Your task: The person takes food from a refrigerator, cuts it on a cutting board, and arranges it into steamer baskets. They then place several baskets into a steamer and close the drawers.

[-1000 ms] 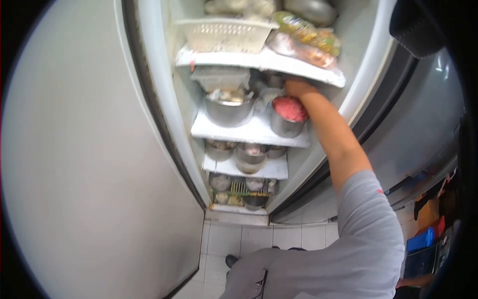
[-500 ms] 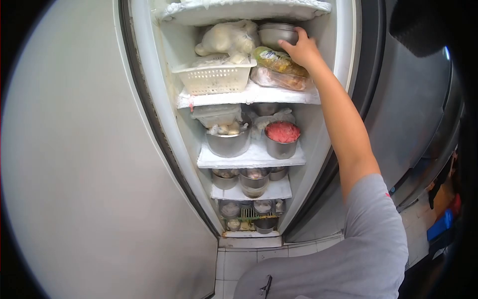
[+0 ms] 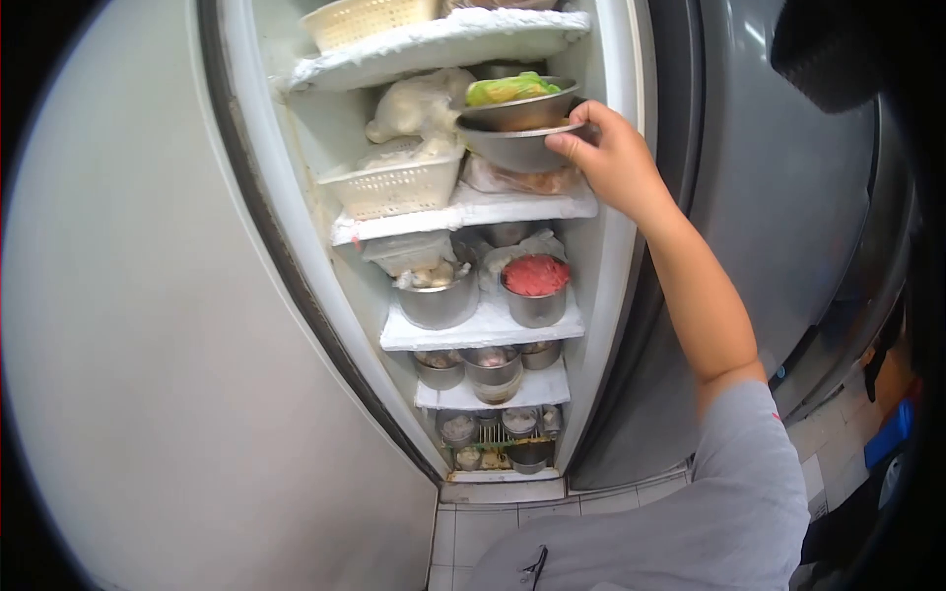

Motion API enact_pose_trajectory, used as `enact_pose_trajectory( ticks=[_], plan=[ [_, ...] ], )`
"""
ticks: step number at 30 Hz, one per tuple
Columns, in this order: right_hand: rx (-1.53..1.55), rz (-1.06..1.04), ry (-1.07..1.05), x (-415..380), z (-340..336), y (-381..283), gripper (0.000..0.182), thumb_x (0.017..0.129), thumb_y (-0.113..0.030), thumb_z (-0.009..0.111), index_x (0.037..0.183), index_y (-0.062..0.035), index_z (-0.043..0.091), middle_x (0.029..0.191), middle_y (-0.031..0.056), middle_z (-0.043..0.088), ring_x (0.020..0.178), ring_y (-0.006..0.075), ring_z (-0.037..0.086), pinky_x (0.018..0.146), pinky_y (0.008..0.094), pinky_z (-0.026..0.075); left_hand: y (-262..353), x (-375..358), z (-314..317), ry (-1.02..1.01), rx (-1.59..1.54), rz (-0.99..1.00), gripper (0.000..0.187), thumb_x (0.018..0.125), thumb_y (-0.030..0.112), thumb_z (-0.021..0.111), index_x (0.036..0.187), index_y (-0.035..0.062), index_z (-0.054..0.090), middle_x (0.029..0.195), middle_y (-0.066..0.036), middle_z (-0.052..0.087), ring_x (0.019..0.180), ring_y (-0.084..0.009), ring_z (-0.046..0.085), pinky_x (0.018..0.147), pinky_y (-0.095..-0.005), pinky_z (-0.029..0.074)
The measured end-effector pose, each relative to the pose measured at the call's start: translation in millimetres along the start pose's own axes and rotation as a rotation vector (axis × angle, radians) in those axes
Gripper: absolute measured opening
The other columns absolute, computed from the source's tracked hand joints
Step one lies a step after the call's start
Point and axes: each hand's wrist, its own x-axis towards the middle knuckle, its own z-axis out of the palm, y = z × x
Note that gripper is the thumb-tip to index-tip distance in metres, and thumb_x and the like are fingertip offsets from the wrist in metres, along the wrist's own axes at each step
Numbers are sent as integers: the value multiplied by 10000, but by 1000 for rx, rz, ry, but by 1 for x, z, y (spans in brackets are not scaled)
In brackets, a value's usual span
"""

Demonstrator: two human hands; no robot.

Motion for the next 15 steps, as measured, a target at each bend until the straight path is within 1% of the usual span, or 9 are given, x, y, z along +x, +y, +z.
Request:
enact_pose_trajectory(
  ticks=[3,4,5,7,8,9,10,14,15],
  plan=[
    [145,-86,-50,-67,-13,-14,365,864,-202,885,1024,-24,610,1058,126,605,984,245,648,870,373,529,-7,-3,86,-334,-329,-43,536,970,212,693,1441,-6,559,1454,-183,563,1290,-303,611,912,-406,561],
    [420,4,-82,-93,-15,-27,337,843,-142,887,1015,-40,616,1180,190,601,1127,297,670,959,382,537,0,-11,130,-516,-346,-175,529,971,206,693,1439,-4,564,1452,-181,566,1287,-301,614,907,-404,566],
    [418,24,-92,-118,-20,-34,332,834,-122,887,1013,-48,618,1301,242,566,1224,360,640,1026,399,516,40,-15,202,-712,-187,-341,494,930,99,687,1405,2,592,1477,-174,536,1312,-284,594,915,-373,554],
    [334,-24,-120,-159,-29,-35,336,812,-97,889,1011,-59,622,1509,324,466,1368,459,568,1118,431,476,52,-24,282,-990,-264,-345,485,887,31,753,1359,40,641,1509,-137,494,1343,-242,567,939,-368,556],
    [297,-59,-135,-174,-34,-33,343,804,-102,895,1005,-62,620,1550,334,429,1401,481,531,1137,439,456,57,-34,309,-1060,-350,-405,501,850,130,862,1312,59,681,1450,-184,524,1297,-304,569,971,-396,546],
    [260,-95,-149,-188,-40,-30,349,796,-106,901,998,-66,619,1592,344,392,1434,503,494,1156,447,436,59,-52,328,-1087,-390,-382,432,823,112,881,1224,96,719,1457,-198,502,1327,-330,544,1028,-424,520],
    [224,-131,-162,-203,-45,-28,356,788,-111,907,992,-69,618,1633,355,354,1467,525,456,1175,455,417,65,-63,338,-1136,-334,-291,290,841,45,847,1104,89,733,1496,-140,462,1331,-266,548,1074,-398,478],
    [326,8,-130,-242,-65,-1,354,791,-107,911,983,-76,615,1635,331,349,1433,491,494,1169,459,419,79,-92,355,-1193,-363,-125,228,815,51,885,980,59,728,1427,-156,560,1311,-271,566,1065,-391,481],
    [348,58,-163,-247,-73,3,357,789,-106,914,983,-78,615,1634,324,355,1425,481,503,1163,455,423,82,-91,358,-1170,-475,-385,224,818,51,887,968,46,721,1404,-144,569,1294,-262,572,1060,-383,489]
  ],
)
